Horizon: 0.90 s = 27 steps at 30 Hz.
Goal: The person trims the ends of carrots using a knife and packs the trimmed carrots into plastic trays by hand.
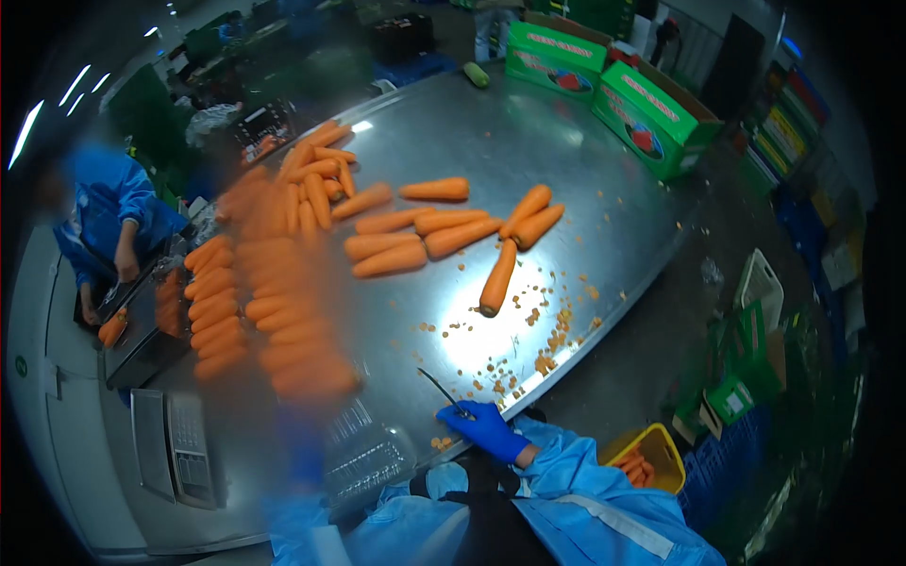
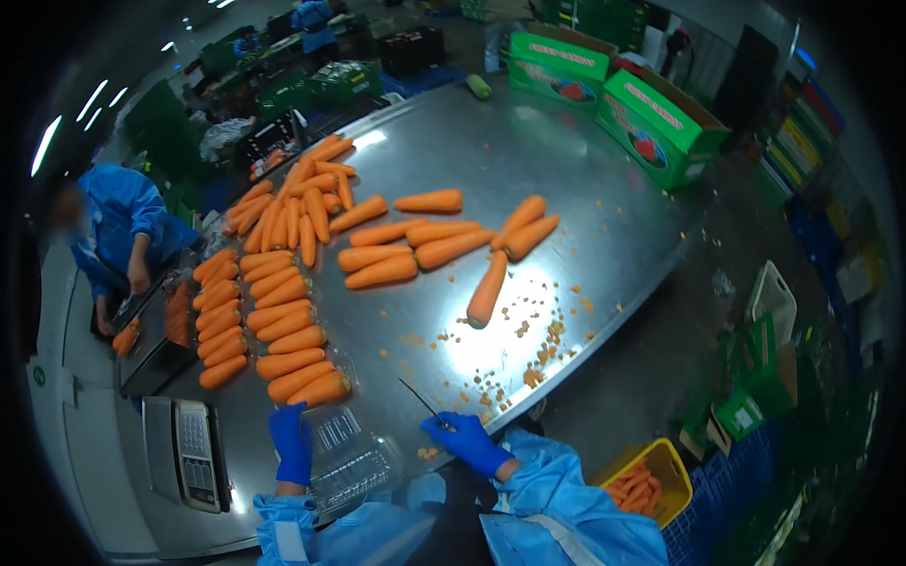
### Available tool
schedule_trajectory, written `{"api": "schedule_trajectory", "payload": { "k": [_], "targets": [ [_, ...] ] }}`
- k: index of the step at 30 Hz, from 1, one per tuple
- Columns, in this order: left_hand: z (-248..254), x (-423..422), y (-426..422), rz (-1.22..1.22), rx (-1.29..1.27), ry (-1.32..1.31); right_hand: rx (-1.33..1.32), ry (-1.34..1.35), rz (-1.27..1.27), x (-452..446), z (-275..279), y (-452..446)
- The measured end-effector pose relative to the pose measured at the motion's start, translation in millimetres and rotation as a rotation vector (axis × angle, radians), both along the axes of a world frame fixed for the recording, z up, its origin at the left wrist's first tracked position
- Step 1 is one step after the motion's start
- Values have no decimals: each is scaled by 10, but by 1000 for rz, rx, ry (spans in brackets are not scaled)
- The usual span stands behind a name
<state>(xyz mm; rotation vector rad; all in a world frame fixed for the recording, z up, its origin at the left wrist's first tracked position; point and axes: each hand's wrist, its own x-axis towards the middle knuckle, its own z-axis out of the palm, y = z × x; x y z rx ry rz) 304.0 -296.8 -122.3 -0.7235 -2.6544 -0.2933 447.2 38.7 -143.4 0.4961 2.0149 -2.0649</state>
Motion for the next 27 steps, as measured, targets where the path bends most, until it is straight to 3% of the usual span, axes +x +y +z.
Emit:
{"api": "schedule_trajectory", "payload": {
  "k": [2,9,12,18,19,20,21,26,27],
  "targets": [
    [54,-51,156,-41,104,15,-17,-91,22,-10,28,11],
    [312,-335,961,-190,268,-125,-146,-43,56,-31,-123,46],
    [317,-485,1321,-244,288,-138,-110,-50,16,-50,186,195],
    [400,-851,2199,-334,395,-333,-9,46,-317,-249,126,750],
    [450,-925,2360,-322,368,-405,47,51,-354,-355,165,878],
    [516,-999,2520,-308,340,-480,-71,-13,-388,-457,202,1023],
    [558,-1072,2674,-292,311,-556,31,-12,-404,-572,276,1140],
    [363,-1490,3377,-359,438,-539,267,16,-427,-986,225,1580],
    [260,-1588,3476,-393,460,-515,177,-58,-427,-1045,280,1649]
  ]
}}
